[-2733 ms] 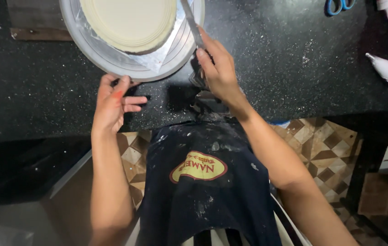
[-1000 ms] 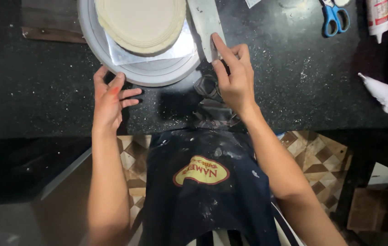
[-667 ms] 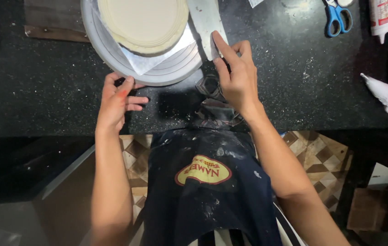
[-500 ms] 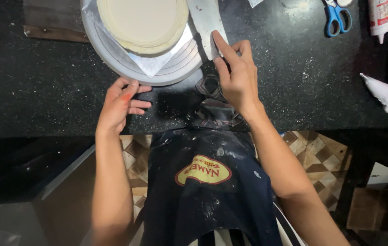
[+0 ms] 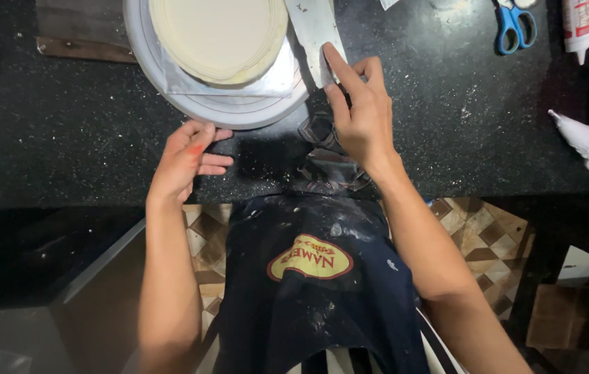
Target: The person smooths the frosting on a white cake set on a rotating turntable, holding a flat scraper against the cake side while turning the turntable with the other hand. They wipe the scraper with a dark cloth between passes, then lift the finished cake board off the turntable and set it on the counter beside other decorated cakes.
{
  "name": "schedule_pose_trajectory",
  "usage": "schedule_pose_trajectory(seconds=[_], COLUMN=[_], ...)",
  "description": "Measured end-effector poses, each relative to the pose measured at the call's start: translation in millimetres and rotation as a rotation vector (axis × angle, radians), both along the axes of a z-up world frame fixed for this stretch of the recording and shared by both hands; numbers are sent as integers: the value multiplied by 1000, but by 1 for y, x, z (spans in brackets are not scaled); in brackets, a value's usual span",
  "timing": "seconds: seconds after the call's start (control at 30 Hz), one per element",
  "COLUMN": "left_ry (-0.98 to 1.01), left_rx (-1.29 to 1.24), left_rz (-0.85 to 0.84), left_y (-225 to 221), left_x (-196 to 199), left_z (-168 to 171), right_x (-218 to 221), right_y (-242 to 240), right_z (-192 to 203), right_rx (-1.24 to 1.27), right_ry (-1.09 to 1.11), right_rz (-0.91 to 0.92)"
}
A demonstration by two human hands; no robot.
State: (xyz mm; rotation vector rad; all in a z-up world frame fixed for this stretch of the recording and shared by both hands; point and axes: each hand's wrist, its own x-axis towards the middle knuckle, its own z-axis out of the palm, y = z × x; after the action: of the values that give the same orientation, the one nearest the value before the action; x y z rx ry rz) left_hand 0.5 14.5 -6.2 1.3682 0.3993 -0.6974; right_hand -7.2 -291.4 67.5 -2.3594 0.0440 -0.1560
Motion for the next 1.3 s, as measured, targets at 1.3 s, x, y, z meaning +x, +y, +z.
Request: schedule_pose_trajectory(seconds=[1.3], left_ry=[-5], left_rx=[26], left_rz=[51], left_y=[1], left_x=[0], left_z=[-5], right_x=[-1], right_y=[-8], right_z=[2], right_rx=[-17], right_ry=[-14], right_rz=[4])
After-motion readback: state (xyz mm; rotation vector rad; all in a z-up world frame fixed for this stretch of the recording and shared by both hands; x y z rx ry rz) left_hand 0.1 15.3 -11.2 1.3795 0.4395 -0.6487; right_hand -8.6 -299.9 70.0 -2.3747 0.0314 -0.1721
